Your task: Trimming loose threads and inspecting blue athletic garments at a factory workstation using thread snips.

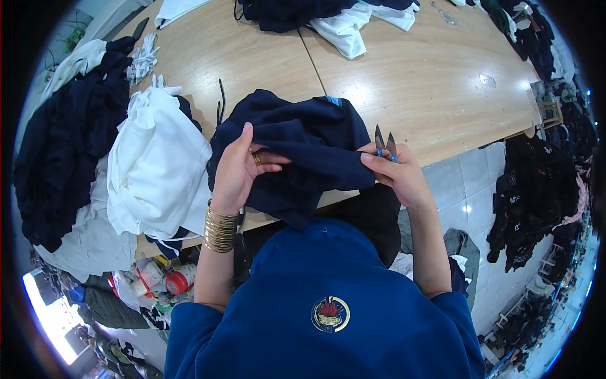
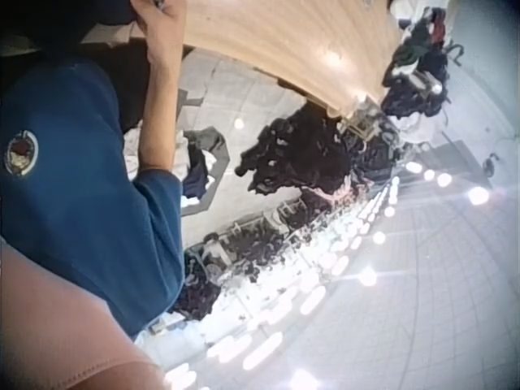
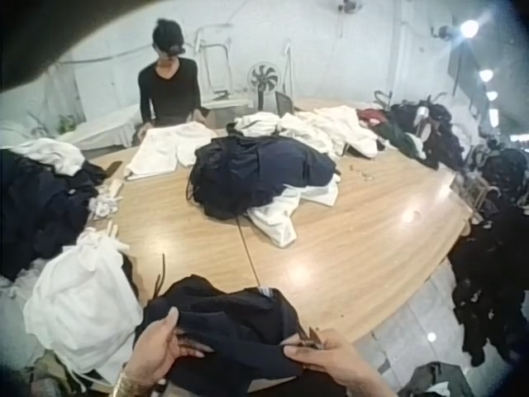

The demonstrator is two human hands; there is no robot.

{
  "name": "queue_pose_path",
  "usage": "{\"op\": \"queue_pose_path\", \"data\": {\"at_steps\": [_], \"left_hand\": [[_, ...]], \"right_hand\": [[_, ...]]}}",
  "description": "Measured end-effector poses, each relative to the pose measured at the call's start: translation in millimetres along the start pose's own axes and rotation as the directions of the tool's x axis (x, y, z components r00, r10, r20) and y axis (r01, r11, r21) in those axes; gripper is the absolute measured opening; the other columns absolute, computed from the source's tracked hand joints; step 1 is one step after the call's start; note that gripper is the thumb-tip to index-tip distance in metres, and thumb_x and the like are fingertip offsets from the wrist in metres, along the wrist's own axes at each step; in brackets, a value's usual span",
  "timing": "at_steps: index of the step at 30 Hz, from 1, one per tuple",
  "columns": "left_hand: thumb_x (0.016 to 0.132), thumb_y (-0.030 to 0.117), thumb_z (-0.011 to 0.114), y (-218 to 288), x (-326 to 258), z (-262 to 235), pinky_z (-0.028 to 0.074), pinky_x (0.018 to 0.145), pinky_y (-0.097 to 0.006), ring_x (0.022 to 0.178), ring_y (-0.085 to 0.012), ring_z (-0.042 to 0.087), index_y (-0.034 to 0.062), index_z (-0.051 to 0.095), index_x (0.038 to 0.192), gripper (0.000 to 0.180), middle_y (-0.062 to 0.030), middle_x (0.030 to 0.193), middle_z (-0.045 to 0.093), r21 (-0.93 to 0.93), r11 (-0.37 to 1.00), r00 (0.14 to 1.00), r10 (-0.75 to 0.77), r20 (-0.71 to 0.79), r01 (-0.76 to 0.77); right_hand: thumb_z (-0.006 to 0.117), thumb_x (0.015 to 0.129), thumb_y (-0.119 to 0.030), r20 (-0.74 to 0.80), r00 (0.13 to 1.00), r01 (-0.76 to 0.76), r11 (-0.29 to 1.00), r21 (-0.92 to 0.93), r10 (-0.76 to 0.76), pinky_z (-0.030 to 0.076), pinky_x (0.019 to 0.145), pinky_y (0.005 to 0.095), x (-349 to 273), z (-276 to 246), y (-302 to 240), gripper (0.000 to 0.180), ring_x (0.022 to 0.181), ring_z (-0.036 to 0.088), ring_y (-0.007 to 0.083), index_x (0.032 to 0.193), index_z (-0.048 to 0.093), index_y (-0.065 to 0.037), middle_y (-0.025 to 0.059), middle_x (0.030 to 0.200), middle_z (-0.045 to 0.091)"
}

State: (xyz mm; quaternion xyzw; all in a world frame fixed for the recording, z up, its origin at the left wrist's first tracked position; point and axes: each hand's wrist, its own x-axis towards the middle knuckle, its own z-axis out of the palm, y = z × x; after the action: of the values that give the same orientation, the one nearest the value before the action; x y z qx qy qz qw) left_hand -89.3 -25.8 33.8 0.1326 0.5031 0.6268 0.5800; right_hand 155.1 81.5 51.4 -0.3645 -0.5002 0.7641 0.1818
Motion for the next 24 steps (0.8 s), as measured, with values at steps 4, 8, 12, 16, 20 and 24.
{"op": "queue_pose_path", "data": {"at_steps": [4, 8, 12, 16, 20, 24], "left_hand": [[0.094, 0.045, 0.038, 2.6, -6.2, 8.3, 0.05, 0.055, -0.023, 0.058, -0.0142, 0.062, -0.0021, 0.061, 0.09, 0.052, -0.0112, 0.079, 0.064, 0.695, 0.716, 0.991, -0.129, 0.044, 0.062], [0.096, 0.034, 0.04, -6.6, -20.3, 52.7, 0.051, 0.058, -0.023, 0.066, -0.0131, 0.063, -0.0008, 0.06, 0.093, 0.041, -0.0081, 0.081, 0.063, 0.341, 0.916, 0.89, -0.326, 0.319, 0.213], [0.092, 0.017, 0.052, -30.8, -4.3, 55.4, 0.05, 0.081, -0.029, 0.088, -0.0159, 0.062, 0.0028, 0.058, 0.1, 0.018, -0.006, 0.091, 0.063, 0.027, 0.997, 0.974, -0.081, 0.212, 0.077], [0.091, 0.017, 0.053, -27.7, -6.8, 60.0, 0.049, 0.087, -0.033, 0.092, -0.0166, 0.061, 0.0011, 0.059, 0.096, 0.018, -0.0103, 0.099, 0.064, -0.181, 0.982, 0.969, -0.011, 0.248, 0.057], [0.09, 0.015, 0.054, -29.1, -11.5, 59.4, 0.049, 0.087, -0.034, 0.091, -0.0166, 0.061, 0.0002, 0.057, 0.1, 0.018, -0.0104, 0.097, 0.064, -0.172, 0.984, 0.966, 0.012, 0.258, 0.034], [0.09, 0.012, 0.053, -32.6, -11.6, 56.7, 0.048, 0.086, -0.035, 0.095, -0.0178, 0.06, 0.0025, 0.052, 0.111, 0.023, -0.0101, 0.105, 0.061, -0.087, 0.996, 0.966, 0.022, 0.258, 0.0]], "right_hand": [[0.062, 0.08, -0.006, -0.152, 0.886, 0.334, 0.83, -0.446, -0.438, 0.037, 0.055, 0.0244, 3.4, 3.7, 8.2, 0.015, 0.059, 0.051, 0.0125, 0.094, 0.064, -0.003, -0.0002, 0.065, 0.055], [0.062, 0.062, 0.0, 0.156, 0.702, 0.491, 0.314, -0.813, -0.695, 0.037, 0.058, 0.0285, -1.3, 16.9, 3.2, 0.037, 0.065, 0.055, 0.0171, 0.097, 0.064, -0.011, 0.0023, 0.076, 0.058], [0.063, 0.058, -0.002, 0.347, 0.607, 0.538, 0.049, -0.841, -0.715, 0.032, 0.056, 0.0265, -5.6, 30.5, 10.2, 0.043, 0.063, 0.052, 0.0105, 0.099, 0.064, -0.014, -0.0029, 0.076, 0.055], [0.064, 0.057, -0.001, 0.208, 0.568, 0.481, 0.116, -0.869, -0.796, 0.032, 0.057, 0.0256, -9.6, 23.7, 19.4, 0.042, 0.066, 0.054, 0.0094, 0.097, 0.064, -0.013, -0.0018, 0.075, 0.057], [0.063, 0.056, 0.003, 0.158, 0.551, 0.46, 0.14, -0.877, -0.819, 0.033, 0.059, 0.0267, -16.0, 12.5, 30.3, 0.041, 0.07, 0.056, 0.0128, 0.095, 0.063, -0.011, 0.0008, 0.08, 0.059], [0.062, 0.057, 0.004, 0.173, 0.595, 0.49, 0.183, -0.852, -0.785, 0.035, 0.06, 0.028, -19.9, 9.4, 30.7, 0.038, 0.072, 0.056, 0.0149, 0.093, 0.063, -0.009, 0.0029, 0.085, 0.059]]}}
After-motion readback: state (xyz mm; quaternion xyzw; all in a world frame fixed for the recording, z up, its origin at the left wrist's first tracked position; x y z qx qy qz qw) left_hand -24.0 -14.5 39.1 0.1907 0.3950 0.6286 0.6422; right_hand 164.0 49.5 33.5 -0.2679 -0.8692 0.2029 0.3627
